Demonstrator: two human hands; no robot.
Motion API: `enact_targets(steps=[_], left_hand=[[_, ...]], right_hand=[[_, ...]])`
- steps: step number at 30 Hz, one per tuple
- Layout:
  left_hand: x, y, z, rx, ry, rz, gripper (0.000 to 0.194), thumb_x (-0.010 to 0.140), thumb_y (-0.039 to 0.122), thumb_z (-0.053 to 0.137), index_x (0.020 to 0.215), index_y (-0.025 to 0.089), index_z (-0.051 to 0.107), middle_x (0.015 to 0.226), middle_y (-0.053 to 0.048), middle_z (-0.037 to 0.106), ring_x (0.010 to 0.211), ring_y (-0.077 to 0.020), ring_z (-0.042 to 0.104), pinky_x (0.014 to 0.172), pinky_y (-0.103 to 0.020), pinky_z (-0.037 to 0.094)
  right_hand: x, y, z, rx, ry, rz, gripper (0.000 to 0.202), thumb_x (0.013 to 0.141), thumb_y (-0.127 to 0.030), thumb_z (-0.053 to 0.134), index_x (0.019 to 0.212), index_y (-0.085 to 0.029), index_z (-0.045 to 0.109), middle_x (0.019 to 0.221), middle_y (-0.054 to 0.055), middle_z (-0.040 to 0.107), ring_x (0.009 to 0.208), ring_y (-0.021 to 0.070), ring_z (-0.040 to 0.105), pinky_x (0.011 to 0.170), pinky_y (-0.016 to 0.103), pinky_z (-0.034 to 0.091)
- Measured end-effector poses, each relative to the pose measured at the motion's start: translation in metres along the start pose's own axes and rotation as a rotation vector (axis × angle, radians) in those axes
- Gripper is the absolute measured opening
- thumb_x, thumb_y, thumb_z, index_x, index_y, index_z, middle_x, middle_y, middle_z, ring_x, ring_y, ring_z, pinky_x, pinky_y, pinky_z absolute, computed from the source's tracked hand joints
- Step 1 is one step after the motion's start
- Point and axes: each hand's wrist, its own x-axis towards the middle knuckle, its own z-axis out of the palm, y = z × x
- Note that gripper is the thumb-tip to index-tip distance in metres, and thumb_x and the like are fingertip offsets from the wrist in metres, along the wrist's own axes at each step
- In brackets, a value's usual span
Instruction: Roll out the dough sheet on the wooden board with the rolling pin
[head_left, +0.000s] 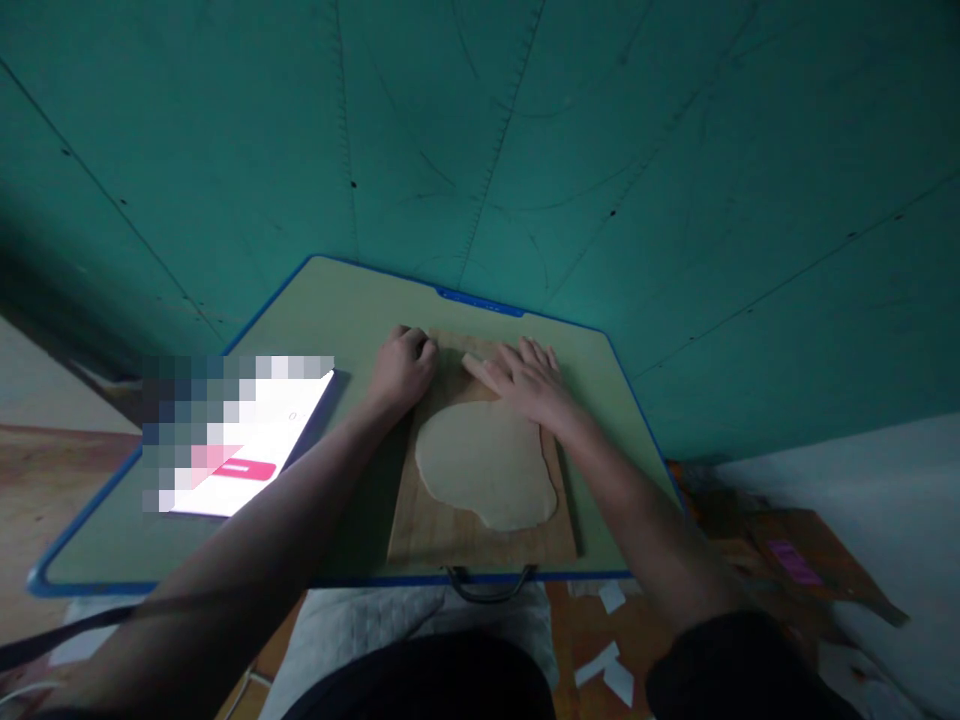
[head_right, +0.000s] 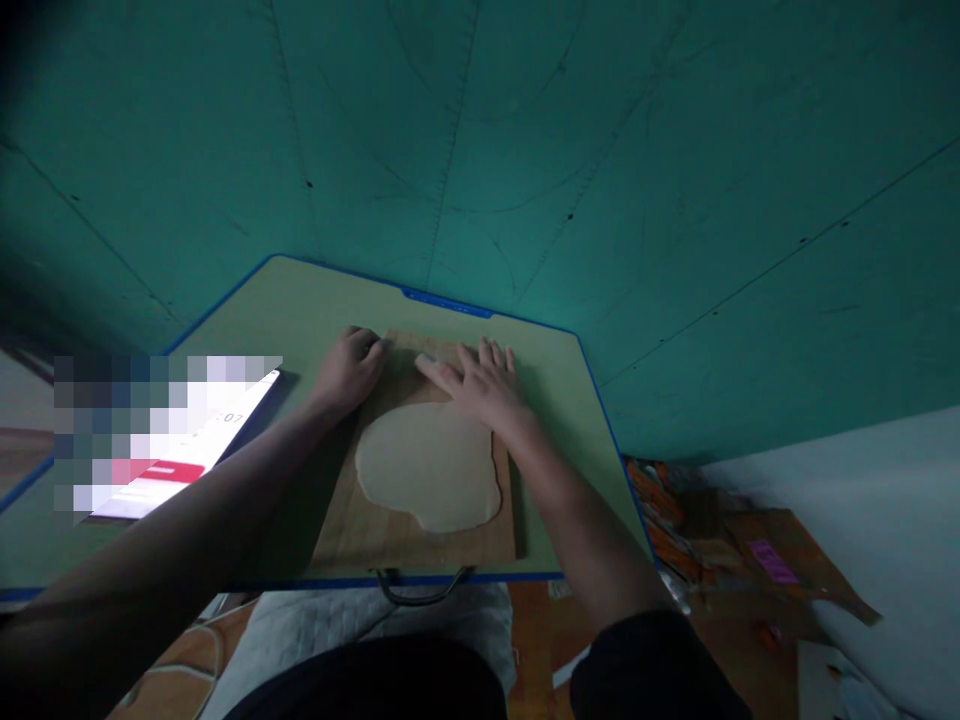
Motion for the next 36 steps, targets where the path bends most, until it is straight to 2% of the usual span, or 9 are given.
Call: enact_targets(steps=[3,10,14,17,19,26,29,33,36], left_hand=[[0.0,-0.001,0.001,-0.028,0.017,0.002,0.026,0.09,0.029,0.041,0.081,0.018,0.063,0.096,-0.011,0.062,0.091,-0.0247,0.061,0.085,-0.036,0.047],[0.003,-0.002,0.002,-0.083,0.054,-0.01,0.025,0.092,0.03,0.041,0.082,0.019,0.06,0.095,-0.011,0.063,0.091,-0.0238,0.059,0.084,-0.036,0.047],[0.002,-0.001,0.001,-0.11,0.066,-0.005,0.024,0.091,0.029,0.042,0.077,0.02,0.058,0.091,-0.01,0.063,0.089,-0.0233,0.059,0.082,-0.035,0.046],[0.002,0.0,0.0,-0.129,0.08,-0.003,0.023,0.091,0.028,0.042,0.074,0.02,0.055,0.089,-0.009,0.062,0.085,-0.0223,0.058,0.079,-0.034,0.045],[0.002,0.0,0.0,-0.138,0.086,-0.001,0.023,0.091,0.027,0.042,0.072,0.021,0.053,0.087,-0.008,0.062,0.084,-0.0217,0.058,0.078,-0.034,0.045],[0.002,-0.002,0.002,-0.152,0.093,-0.015,0.024,0.091,0.028,0.041,0.073,0.021,0.053,0.086,-0.008,0.061,0.086,-0.0214,0.057,0.081,-0.033,0.044],[0.002,-0.002,0.002,-0.155,0.083,-0.018,0.025,0.092,0.029,0.041,0.074,0.02,0.056,0.088,-0.008,0.062,0.086,-0.0214,0.058,0.081,-0.033,0.045],[0.002,-0.002,0.001,-0.152,0.078,-0.018,0.024,0.092,0.029,0.042,0.076,0.02,0.057,0.09,-0.008,0.064,0.088,-0.022,0.059,0.083,-0.034,0.046],[0.002,-0.002,0.001,-0.145,0.073,-0.02,0.024,0.092,0.029,0.042,0.076,0.02,0.058,0.091,-0.009,0.064,0.089,-0.0227,0.06,0.083,-0.035,0.047]], right_hand=[[-0.007,-0.005,0.003,0.035,-0.003,-0.066,0.065,0.105,-0.054,0.027,0.152,-0.013,0.045,0.161,0.018,0.038,0.153,0.0353,0.025,0.123,0.058,0.018],[-0.079,-0.04,0.004,0.033,0.042,-0.368,0.071,0.101,-0.044,0.041,0.158,-0.003,0.027,0.164,0.021,0.028,0.154,0.0321,0.022,0.125,0.052,0.022],[-0.054,-0.024,0.001,-0.011,0.005,-0.316,0.066,0.101,-0.039,0.038,0.158,-0.005,0.028,0.164,0.019,0.028,0.154,0.0315,0.022,0.125,0.051,0.022],[-0.022,-0.007,0.002,-0.011,0.018,-0.201,0.064,0.103,-0.043,0.032,0.156,-0.006,0.034,0.163,0.021,0.032,0.153,0.0337,0.023,0.124,0.055,0.019],[-0.016,-0.007,0.003,0.027,0.02,-0.18,0.064,0.104,-0.044,0.032,0.155,-0.006,0.034,0.161,0.022,0.035,0.152,0.0349,0.027,0.123,0.058,0.02],[-0.079,-0.034,-0.005,0.116,-0.055,-0.491,0.067,0.098,-0.029,0.042,0.161,-0.018,0.02,0.166,0.013,0.028,0.154,0.0255,0.023,0.124,0.051,0.027],[-0.079,-0.014,-0.003,0.075,-0.024,-0.455,0.063,0.101,-0.029,0.036,0.161,-0.02,0.021,0.166,0.011,0.028,0.154,0.0255,0.023,0.124,0.052,0.025],[-0.048,0.029,0.005,0.005,0.03,-0.232,0.058,0.104,-0.035,0.03,0.158,-0.013,0.033,0.163,0.017,0.032,0.154,0.0321,0.021,0.123,0.059,0.022],[-0.039,0.04,0.011,0.056,-0.012,-0.156,0.06,0.104,-0.037,0.027,0.159,-0.013,0.029,0.163,0.016,0.034,0.153,0.0319,0.024,0.122,0.058,0.025]])
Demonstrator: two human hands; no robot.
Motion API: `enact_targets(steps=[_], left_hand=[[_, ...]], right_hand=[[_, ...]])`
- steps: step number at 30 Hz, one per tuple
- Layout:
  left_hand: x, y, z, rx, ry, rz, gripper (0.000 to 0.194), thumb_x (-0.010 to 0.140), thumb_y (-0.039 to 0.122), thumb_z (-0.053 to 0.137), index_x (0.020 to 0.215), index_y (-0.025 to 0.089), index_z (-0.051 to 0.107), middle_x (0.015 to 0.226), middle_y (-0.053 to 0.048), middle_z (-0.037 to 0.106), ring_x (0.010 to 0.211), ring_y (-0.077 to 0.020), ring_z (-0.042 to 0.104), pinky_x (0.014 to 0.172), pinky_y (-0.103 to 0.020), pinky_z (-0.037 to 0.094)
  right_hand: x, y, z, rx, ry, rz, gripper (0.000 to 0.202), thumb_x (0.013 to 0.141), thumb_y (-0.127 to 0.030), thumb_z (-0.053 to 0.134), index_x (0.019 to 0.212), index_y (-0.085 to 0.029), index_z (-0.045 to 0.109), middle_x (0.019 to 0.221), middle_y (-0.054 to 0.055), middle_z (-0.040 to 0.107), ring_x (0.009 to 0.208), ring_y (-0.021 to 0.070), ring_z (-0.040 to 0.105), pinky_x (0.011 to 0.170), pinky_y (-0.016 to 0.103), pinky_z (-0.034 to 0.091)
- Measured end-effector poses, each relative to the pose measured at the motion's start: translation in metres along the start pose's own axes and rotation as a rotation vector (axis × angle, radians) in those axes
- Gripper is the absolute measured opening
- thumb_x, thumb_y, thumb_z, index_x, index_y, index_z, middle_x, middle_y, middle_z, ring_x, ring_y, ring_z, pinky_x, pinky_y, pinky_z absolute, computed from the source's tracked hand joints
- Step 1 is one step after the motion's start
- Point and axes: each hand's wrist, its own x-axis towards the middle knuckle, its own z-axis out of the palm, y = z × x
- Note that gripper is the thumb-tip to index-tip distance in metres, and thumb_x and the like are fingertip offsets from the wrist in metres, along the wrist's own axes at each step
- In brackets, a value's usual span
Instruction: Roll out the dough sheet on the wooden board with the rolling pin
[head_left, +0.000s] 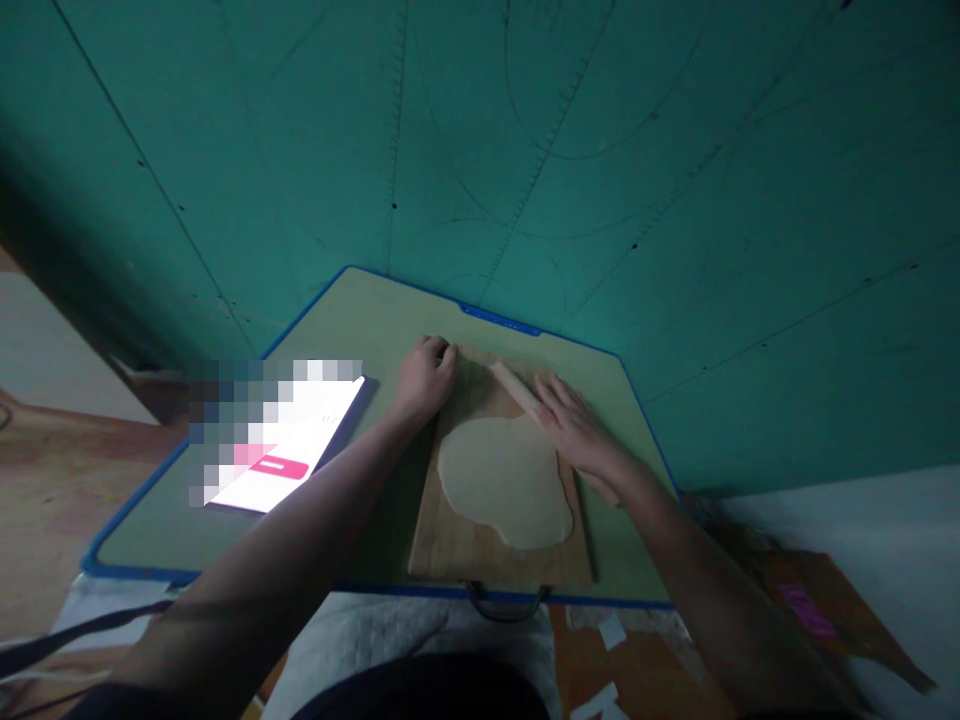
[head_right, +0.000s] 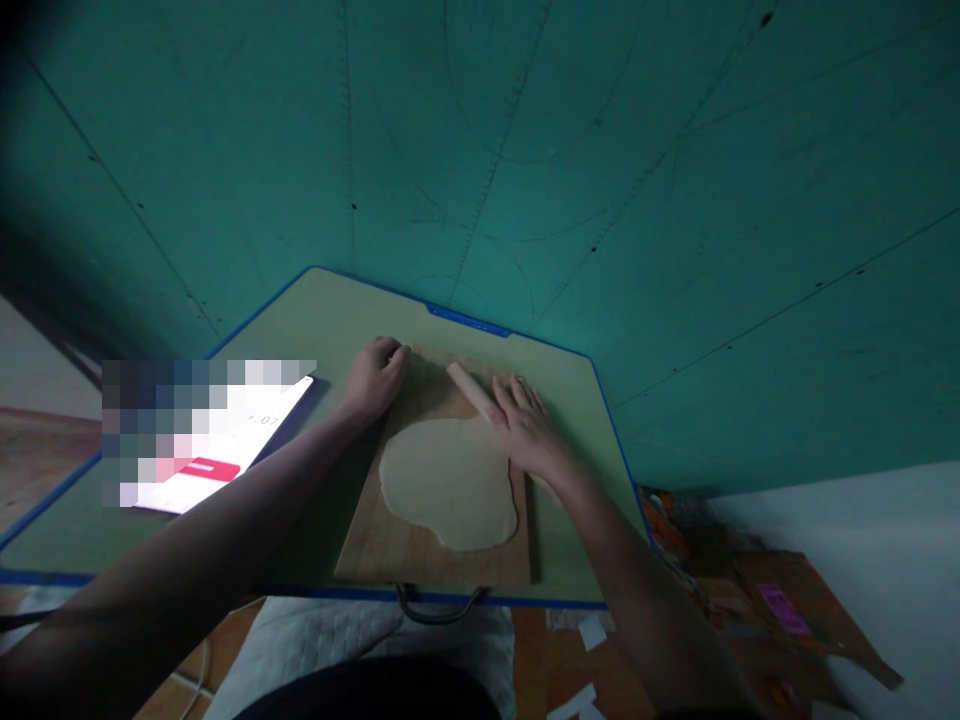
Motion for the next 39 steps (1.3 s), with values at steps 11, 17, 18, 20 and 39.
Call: enact_targets(steps=[11,17,18,20,39], left_hand=[[0.001,-0.002,-0.001,0.009,-0.013,0.007,0.026,0.091,0.033,0.041,0.079,0.02,0.06,0.094,-0.011,0.065,0.09,-0.0235,0.061,0.084,-0.036,0.047],[0.001,-0.004,-0.001,0.02,-0.012,0.022,0.028,0.089,0.036,0.041,0.079,0.019,0.062,0.092,-0.011,0.065,0.089,-0.024,0.061,0.084,-0.037,0.048],[0.001,-0.004,-0.001,0.024,-0.013,0.023,0.029,0.089,0.036,0.041,0.079,0.019,0.062,0.092,-0.011,0.065,0.089,-0.0242,0.061,0.083,-0.037,0.048],[0.002,-0.004,0.0,0.031,-0.013,0.022,0.029,0.089,0.036,0.04,0.08,0.019,0.063,0.093,-0.011,0.065,0.088,-0.0246,0.061,0.082,-0.037,0.048],[0.001,-0.004,0.001,0.046,-0.018,0.029,0.027,0.09,0.034,0.043,0.078,0.02,0.061,0.092,-0.011,0.065,0.087,-0.0239,0.061,0.08,-0.036,0.049]], right_hand=[[0.01,0.002,-0.006,-0.063,-0.052,0.071,0.06,0.105,-0.039,0.023,0.158,-0.012,0.032,0.166,0.017,0.025,0.155,0.0327,0.017,0.123,0.06,0.015],[0.009,-0.001,-0.001,-0.039,-0.008,0.008,0.061,0.105,-0.042,0.023,0.16,-0.018,0.026,0.166,0.012,0.026,0.155,0.0288,0.017,0.124,0.058,0.015],[0.01,0.0,-0.002,-0.051,-0.025,0.042,0.061,0.105,-0.042,0.022,0.16,-0.017,0.028,0.166,0.013,0.026,0.155,0.0293,0.017,0.124,0.059,0.014],[0.012,0.001,-0.005,-0.079,-0.068,0.121,0.062,0.105,-0.043,0.019,0.158,-0.015,0.032,0.166,0.016,0.025,0.155,0.031,0.015,0.124,0.059,0.012],[0.021,0.021,0.002,-0.082,-0.034,0.163,0.066,0.103,-0.049,0.014,0.157,-0.016,0.034,0.163,0.016,0.034,0.153,0.0342,0.023,0.122,0.062,0.015]])
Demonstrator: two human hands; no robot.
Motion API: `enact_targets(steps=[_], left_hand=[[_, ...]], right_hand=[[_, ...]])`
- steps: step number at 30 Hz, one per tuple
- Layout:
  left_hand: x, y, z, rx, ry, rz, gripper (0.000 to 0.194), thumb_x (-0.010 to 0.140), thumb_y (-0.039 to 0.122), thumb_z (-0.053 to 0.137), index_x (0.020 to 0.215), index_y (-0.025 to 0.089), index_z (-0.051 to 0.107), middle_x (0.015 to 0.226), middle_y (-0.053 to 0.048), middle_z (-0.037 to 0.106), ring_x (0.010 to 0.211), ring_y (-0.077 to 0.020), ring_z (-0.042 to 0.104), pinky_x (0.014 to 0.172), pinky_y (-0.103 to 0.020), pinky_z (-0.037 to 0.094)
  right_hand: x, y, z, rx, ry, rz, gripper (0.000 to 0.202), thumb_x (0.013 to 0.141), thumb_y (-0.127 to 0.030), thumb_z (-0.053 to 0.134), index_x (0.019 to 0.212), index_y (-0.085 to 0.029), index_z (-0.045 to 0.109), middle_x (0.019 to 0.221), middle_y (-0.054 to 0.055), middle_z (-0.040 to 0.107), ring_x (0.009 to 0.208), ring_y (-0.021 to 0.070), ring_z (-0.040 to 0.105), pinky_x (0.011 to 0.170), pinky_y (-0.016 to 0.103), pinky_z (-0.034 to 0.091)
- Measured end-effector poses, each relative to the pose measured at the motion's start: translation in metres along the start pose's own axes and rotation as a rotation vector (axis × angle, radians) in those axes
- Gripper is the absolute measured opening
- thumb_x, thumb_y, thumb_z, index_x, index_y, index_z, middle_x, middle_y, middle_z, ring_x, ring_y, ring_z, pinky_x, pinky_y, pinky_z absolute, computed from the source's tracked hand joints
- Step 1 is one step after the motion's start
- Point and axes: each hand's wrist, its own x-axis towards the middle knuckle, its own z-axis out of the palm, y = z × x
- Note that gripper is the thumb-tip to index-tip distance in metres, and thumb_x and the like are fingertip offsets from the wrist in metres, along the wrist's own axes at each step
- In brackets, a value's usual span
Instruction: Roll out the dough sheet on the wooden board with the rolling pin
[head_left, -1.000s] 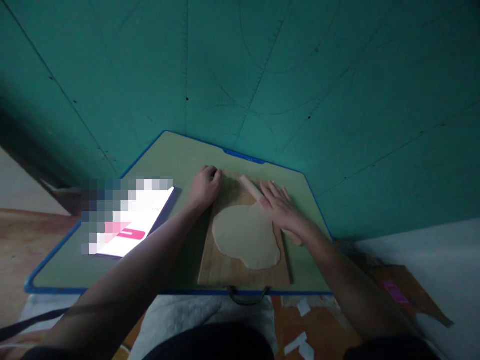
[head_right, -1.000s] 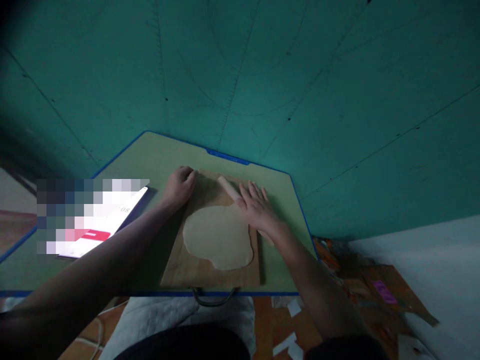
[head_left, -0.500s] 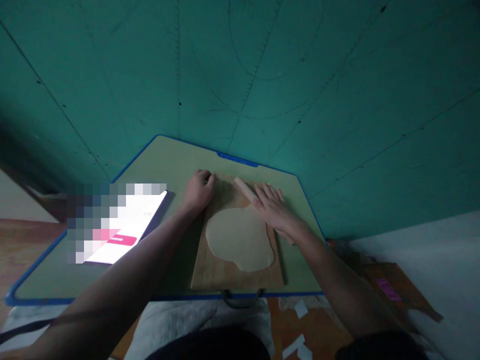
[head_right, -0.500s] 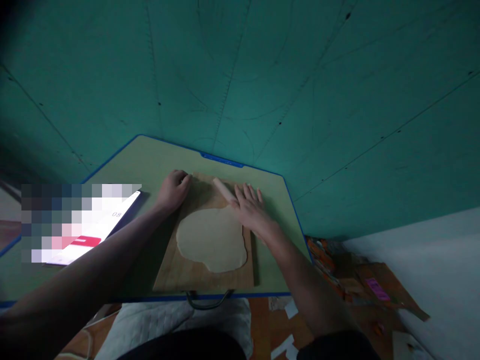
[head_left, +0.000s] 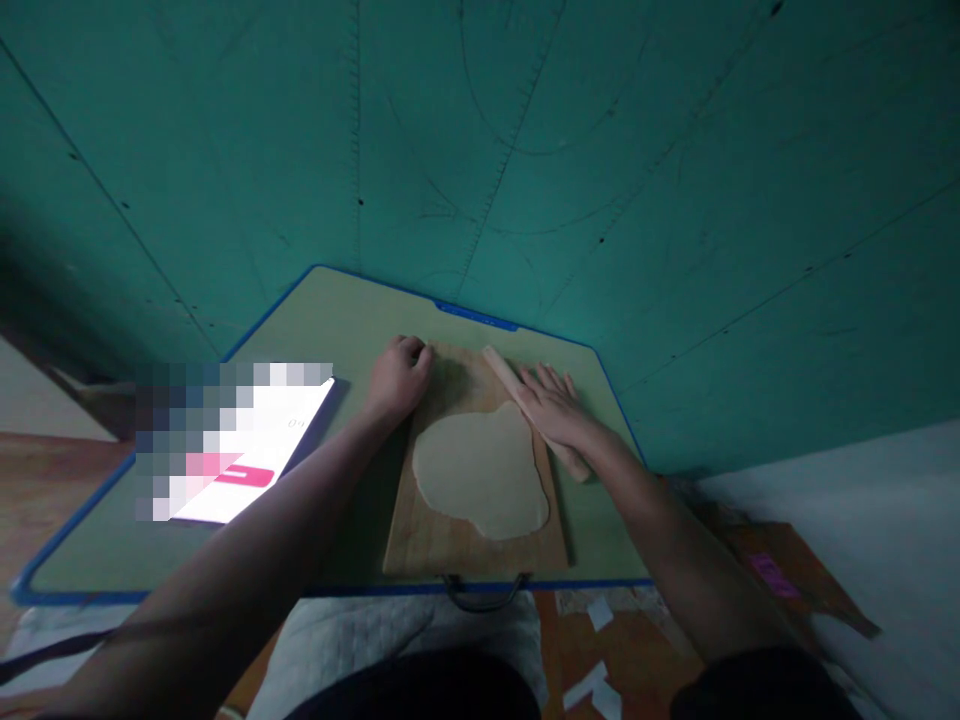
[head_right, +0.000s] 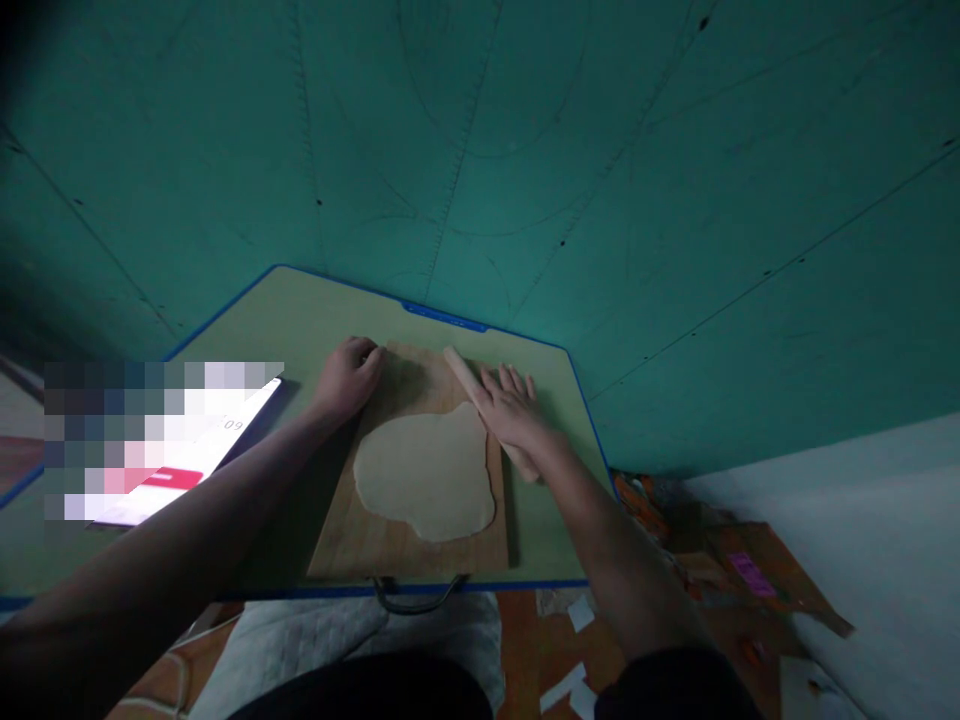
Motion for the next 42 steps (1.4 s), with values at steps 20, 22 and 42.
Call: enact_targets(steps=[20,22,42], left_hand=[[-0.001,0.002,0.001,-0.004,-0.023,-0.01,0.029,0.09,0.031,0.042,0.081,0.018,0.066,0.096,-0.014,0.066,0.089,-0.0258,0.063,0.083,-0.038,0.049],[-0.001,0.002,0.0,0.001,-0.024,-0.011,0.028,0.09,0.031,0.042,0.08,0.018,0.065,0.096,-0.014,0.066,0.089,-0.0256,0.063,0.083,-0.038,0.049],[-0.001,0.002,-0.001,0.045,-0.007,-0.01,0.025,0.089,0.031,0.042,0.078,0.019,0.062,0.091,-0.011,0.064,0.084,-0.0236,0.061,0.075,-0.033,0.048]], right_hand=[[-0.052,-0.005,0.014,0.368,0.143,-0.046,0.058,0.097,-0.031,0.041,0.154,-0.019,0.039,0.146,0.016,0.057,0.133,0.0305,0.056,0.106,0.05,0.049],[-0.061,-0.013,0.013,0.359,0.155,-0.122,0.059,0.097,-0.027,0.043,0.156,-0.022,0.037,0.15,0.013,0.054,0.136,0.0279,0.053,0.108,0.05,0.048],[-0.012,-0.03,-0.006,-0.081,0.079,-0.241,0.051,0.104,-0.03,0.028,0.151,-0.021,0.047,0.161,0.011,0.04,0.153,0.0363,0.023,0.121,0.066,0.02]])
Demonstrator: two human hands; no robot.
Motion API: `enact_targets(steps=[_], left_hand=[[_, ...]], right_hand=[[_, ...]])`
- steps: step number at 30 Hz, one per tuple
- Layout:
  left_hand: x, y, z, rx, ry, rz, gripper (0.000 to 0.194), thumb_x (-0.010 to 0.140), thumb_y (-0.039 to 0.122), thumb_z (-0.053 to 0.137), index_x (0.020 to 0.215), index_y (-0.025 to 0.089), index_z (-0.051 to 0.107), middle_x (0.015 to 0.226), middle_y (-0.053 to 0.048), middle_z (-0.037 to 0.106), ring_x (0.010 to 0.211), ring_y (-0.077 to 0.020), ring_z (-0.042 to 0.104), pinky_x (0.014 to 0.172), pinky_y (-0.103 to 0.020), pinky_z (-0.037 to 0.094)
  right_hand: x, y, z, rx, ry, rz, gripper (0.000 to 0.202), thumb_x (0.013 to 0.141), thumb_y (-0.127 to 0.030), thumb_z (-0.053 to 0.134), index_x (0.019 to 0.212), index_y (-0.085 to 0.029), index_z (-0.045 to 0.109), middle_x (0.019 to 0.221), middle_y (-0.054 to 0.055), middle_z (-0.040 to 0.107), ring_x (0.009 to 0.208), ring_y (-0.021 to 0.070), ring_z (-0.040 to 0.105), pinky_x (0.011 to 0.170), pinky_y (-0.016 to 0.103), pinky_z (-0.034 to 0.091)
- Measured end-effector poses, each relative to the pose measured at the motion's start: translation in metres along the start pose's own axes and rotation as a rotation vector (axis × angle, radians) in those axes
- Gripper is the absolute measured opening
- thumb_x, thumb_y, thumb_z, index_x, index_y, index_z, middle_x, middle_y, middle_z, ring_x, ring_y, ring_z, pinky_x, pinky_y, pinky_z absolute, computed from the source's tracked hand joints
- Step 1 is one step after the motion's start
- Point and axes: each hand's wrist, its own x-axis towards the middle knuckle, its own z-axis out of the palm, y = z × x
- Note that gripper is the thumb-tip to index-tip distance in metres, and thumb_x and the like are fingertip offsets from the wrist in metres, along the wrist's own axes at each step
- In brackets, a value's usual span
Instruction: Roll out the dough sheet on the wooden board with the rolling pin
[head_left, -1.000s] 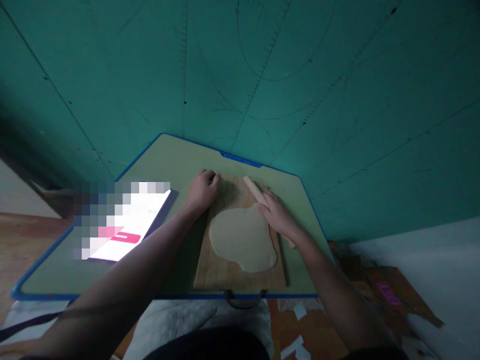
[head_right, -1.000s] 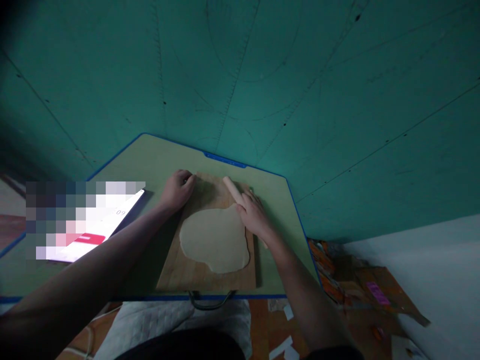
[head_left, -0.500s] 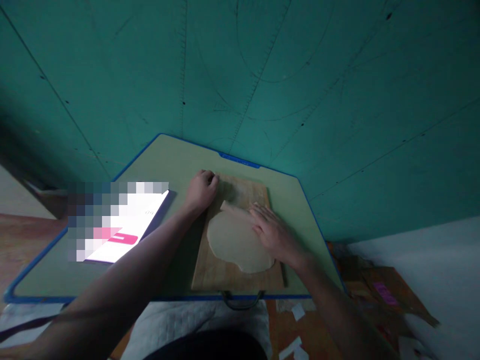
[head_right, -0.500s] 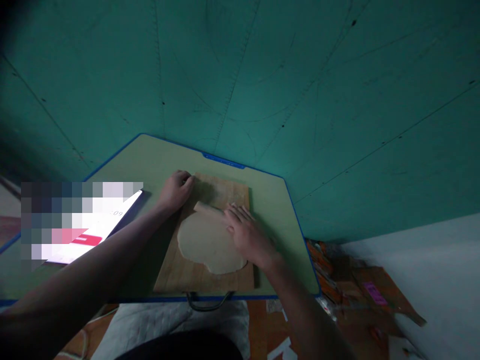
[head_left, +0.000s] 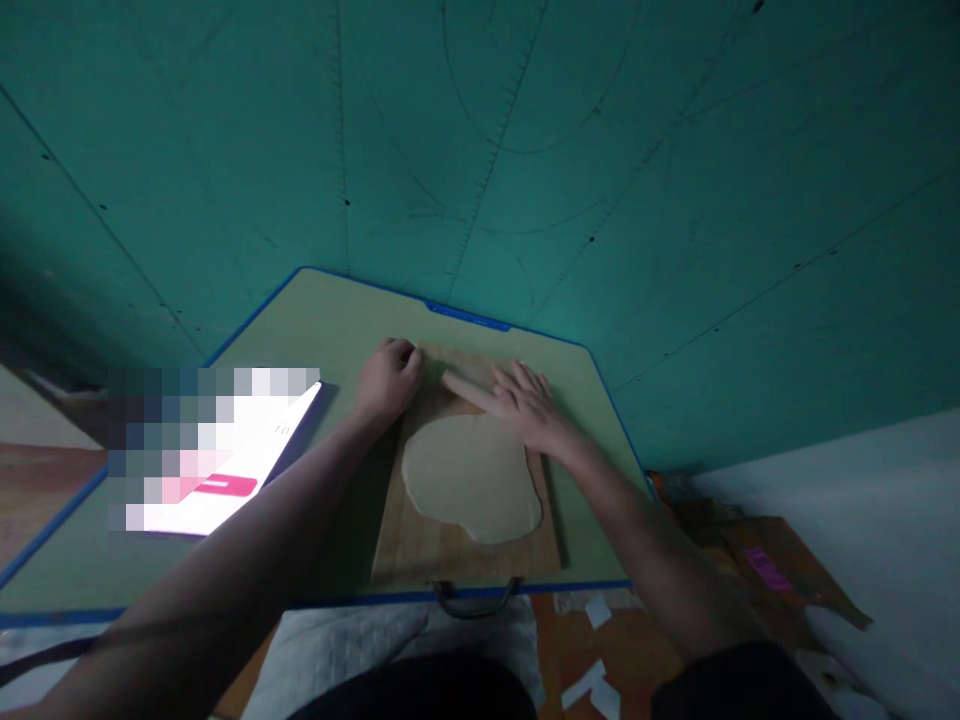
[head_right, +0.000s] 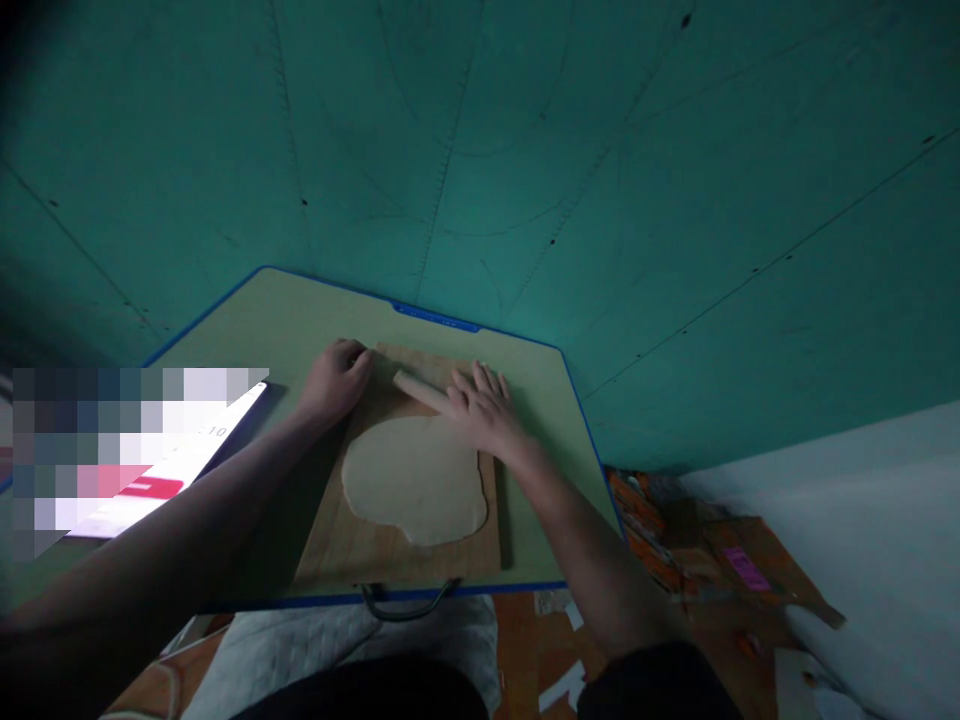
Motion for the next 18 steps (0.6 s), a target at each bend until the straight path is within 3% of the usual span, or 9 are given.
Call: enact_targets(steps=[4,9,12,15,18], left_hand=[[0.001,-0.002,0.002,0.003,-0.003,0.002,0.025,0.089,0.031,0.043,0.079,0.019,0.062,0.093,-0.011,0.065,0.086,-0.0238,0.061,0.077,-0.034,0.048],[0.002,-0.002,-0.001,-0.001,-0.007,0.011,0.026,0.089,0.032,0.042,0.08,0.018,0.062,0.092,-0.012,0.065,0.087,-0.0242,0.061,0.079,-0.035,0.048],[0.002,-0.001,-0.001,-0.009,-0.006,0.018,0.027,0.088,0.033,0.041,0.079,0.018,0.062,0.089,-0.012,0.065,0.084,-0.024,0.061,0.078,-0.035,0.048],[0.001,-0.002,0.0,-0.013,-0.009,0.018,0.028,0.088,0.034,0.041,0.079,0.018,0.063,0.089,-0.011,0.064,0.083,-0.0237,0.061,0.077,-0.035,0.048],[0.002,-0.003,0.001,-0.011,-0.011,0.012,0.028,0.088,0.034,0.041,0.079,0.019,0.062,0.091,-0.011,0.064,0.086,-0.0242,0.061,0.079,-0.036,0.048]], right_hand=[[-0.015,-0.013,0.004,0.046,0.084,0.029,0.06,0.105,-0.046,0.029,0.156,-0.014,0.037,0.163,0.016,0.034,0.153,0.0322,0.025,0.124,0.056,0.02],[0.015,0.013,-0.004,-0.021,0.002,0.078,0.052,0.105,-0.031,0.027,0.149,-0.015,0.049,0.159,0.016,0.041,0.152,0.0363,0.025,0.121,0.064,0.019],[0.021,0.016,-0.001,-0.03,-0.033,0.046,0.05,0.103,-0.024,0.028,0.146,-0.019,0.053,0.157,0.014,0.045,0.151,0.0371,0.028,0.119,0.066,0.022],[0.011,0.005,0.008,0.025,0.022,-0.016,0.049,0.106,-0.033,0.028,0.149,-0.023,0.049,0.159,0.01,0.044,0.151,0.0315,0.03,0.121,0.058,0.024],[0.007,0.001,0.01,0.047,0.069,0.024,0.052,0.107,-0.039,0.027,0.15,-0.018,0.046,0.159,0.014,0.041,0.15,0.0309,0.031,0.121,0.055,0.025]])
